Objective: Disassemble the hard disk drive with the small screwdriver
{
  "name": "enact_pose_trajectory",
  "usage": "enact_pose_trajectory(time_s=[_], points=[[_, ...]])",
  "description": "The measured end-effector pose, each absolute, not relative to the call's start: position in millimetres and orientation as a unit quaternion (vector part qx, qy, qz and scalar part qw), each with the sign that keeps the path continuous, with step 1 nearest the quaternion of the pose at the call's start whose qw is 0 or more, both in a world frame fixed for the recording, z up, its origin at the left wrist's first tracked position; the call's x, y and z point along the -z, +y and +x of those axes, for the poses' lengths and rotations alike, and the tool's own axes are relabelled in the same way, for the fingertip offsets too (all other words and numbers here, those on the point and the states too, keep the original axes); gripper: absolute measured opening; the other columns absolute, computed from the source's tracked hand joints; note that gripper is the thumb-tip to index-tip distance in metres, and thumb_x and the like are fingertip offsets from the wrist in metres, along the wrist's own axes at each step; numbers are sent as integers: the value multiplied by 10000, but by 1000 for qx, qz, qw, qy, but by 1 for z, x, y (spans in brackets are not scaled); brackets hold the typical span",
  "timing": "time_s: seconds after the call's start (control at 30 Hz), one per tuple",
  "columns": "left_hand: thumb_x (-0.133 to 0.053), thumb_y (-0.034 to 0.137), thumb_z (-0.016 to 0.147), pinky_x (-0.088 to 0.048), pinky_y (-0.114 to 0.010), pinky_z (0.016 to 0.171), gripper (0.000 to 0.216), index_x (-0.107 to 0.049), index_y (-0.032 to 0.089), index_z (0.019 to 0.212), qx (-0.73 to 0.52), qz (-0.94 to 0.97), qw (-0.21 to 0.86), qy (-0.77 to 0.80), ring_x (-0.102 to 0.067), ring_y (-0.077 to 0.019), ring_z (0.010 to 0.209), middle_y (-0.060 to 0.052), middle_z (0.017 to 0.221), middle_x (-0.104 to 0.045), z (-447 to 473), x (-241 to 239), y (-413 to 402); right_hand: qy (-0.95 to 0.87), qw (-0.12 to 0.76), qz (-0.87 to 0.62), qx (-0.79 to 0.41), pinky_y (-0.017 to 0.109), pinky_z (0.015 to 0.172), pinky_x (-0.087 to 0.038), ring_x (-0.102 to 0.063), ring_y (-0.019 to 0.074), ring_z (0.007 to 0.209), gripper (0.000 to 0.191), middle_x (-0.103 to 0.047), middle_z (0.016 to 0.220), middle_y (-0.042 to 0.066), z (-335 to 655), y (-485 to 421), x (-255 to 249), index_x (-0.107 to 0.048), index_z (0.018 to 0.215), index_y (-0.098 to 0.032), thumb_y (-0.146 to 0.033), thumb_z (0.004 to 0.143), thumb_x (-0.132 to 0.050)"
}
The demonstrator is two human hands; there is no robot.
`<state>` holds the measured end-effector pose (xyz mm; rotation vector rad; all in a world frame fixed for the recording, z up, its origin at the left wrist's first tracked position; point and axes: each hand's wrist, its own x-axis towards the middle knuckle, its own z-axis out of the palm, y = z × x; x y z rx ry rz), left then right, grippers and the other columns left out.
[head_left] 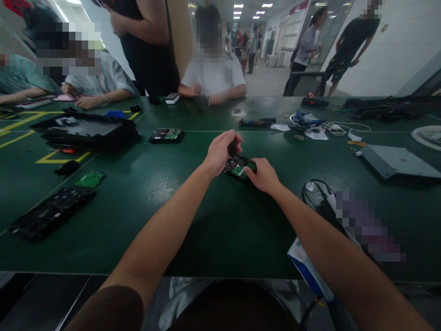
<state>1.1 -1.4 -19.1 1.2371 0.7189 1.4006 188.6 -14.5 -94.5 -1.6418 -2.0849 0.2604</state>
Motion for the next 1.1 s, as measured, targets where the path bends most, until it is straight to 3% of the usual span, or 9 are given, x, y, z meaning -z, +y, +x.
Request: enact_pose_trajectory(time_s=[0.2,0.4,0.77,0.9,1.1], points=[[-597,541,987,-469,-253,600,388,-535,221,778,-591,533,520,310,-514,-103,556,38,626,-489,10,20,-6,-764,234,-594,-94,437,992,-514,-624,317,1184,535,-619,1283,179,190,-13,95,-587,1342,-157,-545,980,-523],[-607,490,1001,-462,-242,609,319,-484,234,857,-595,547,503,307,-530,-92,593,31,723,-571,13,23,-12,-762,236,-595,-98,451,990,-517,-622,325,1189,529,-615,1292,184,188,-15,92,-583,1347,-151,-522,972,-537],[-621,452,989,-477,-238,693,359,-628,206,727,-604,576,440,331,-566,-109,698,-1,765,-594,8,18,-12,-759,238,-597,-101,449,985,-518,-626,323,1180,532,-615,1292,184,187,-14,94,-585,1353,-152,-518,971,-535],[-618,441,987,-481,-249,679,284,-692,220,824,-596,576,466,310,-592,-115,692,-1,752,-609,5,17,-9,-758,238,-599,-103,452,976,-523,-631,322,1163,542,-612,1292,178,188,-14,94,-587,1354,-162,-542,972,-529],[-526,528,1024,-481,-252,614,335,-594,233,880,-601,532,519,294,-564,-113,616,17,711,-569,7,24,-3,-758,234,-600,-100,458,988,-519,-629,328,1167,533,-617,1278,189,188,-14,93,-594,1344,-150,-524,967,-545]])
